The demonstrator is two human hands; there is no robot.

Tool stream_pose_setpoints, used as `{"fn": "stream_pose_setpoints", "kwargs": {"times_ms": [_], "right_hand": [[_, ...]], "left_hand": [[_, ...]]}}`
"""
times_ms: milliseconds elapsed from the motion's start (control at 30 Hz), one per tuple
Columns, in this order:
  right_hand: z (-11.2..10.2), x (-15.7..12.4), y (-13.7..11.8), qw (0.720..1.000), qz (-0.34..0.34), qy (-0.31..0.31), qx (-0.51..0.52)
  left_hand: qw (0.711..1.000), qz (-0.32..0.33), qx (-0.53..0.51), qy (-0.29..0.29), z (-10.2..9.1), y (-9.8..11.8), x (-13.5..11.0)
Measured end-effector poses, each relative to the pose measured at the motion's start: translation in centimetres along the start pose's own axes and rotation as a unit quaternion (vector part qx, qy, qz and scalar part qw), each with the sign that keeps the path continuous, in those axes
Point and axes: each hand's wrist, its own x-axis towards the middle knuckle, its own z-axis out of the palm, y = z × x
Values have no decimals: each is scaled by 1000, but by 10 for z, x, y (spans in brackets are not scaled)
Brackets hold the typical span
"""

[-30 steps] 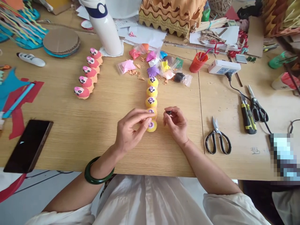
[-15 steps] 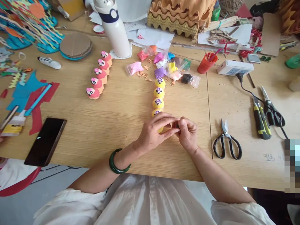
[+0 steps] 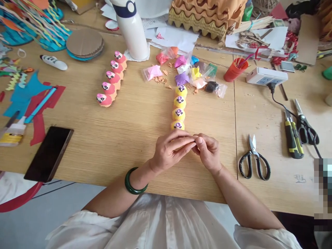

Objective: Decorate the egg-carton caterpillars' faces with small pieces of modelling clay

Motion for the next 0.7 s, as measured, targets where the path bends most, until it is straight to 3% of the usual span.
{"fn": "stream_pose_setpoints", "kwargs": {"times_ms": [100,267,467,700], "right_hand": [[-1,-1,3,999,14,-8,33],[1,0,0,984,109,-17,139],[4,1,-4,989,102,10,106],[2,1,-6,965,172,-35,192]], "left_hand": [[1000,2,4,22,0,1,-1],[999,1,1,45,0,-1,1],[999,-4,23,41,-2,0,1],[998,-17,3,53,-3,1,1]]}}
